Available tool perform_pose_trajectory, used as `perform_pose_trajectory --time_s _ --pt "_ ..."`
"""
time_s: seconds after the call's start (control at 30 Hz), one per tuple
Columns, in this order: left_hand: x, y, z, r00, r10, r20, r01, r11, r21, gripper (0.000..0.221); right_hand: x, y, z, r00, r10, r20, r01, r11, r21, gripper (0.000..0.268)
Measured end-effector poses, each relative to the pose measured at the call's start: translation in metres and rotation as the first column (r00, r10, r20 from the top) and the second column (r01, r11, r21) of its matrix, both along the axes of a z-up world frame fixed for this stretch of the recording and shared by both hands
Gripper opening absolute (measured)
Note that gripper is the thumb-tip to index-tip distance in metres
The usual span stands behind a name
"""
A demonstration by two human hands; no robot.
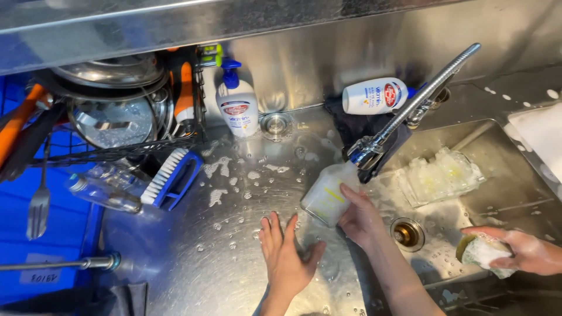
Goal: Washing and rinsing small plastic containers in a commercial sink using a brush and soap.
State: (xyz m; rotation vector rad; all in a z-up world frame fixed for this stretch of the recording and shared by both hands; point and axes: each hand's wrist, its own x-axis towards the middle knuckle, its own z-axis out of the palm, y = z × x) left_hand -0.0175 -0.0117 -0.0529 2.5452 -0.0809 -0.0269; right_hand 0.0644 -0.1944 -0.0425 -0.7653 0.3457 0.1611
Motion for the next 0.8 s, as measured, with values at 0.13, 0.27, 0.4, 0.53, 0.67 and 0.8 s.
perform_pose_trajectory --time_s 0.13,0.27,0.4,0.53,0.67,0.8 --pt "0.037 -0.014 0.074 0.925 0.031 -0.378 -0.276 0.74 -0.614 0.072 0.012 0.016 0.032 0.96 -0.078 -0.27 0.038 0.988 -0.15 0.029" --pt "0.083 -0.031 0.057 0.761 -0.007 -0.649 -0.642 0.132 -0.755 0.063 0.026 0.024 0.056 0.923 0.009 -0.385 -0.177 0.898 -0.403 0.053" --pt "0.109 -0.02 0.018 0.819 0.165 -0.55 -0.57 0.345 -0.745 0.055 0.036 -0.026 0.025 0.945 0.03 -0.324 -0.252 0.699 -0.669 0.065" --pt "0.128 0.014 -0.007 0.906 0.33 -0.265 -0.423 0.7 -0.575 0.05 0.052 -0.114 0.006 0.931 -0.321 -0.172 0.014 0.505 -0.863 0.026" --pt "0.119 0.016 0.0 0.972 0.104 0.212 -0.04 0.958 -0.283 0.039 0.089 -0.209 -0.1 0.797 -0.548 -0.255 -0.077 0.326 -0.942 0.055" --pt "0.092 0.001 -0.002 0.978 0.138 0.155 -0.141 0.99 0.005 0.064 0.109 -0.272 -0.187 0.807 -0.47 -0.358 -0.417 -0.024 -0.908 0.08"
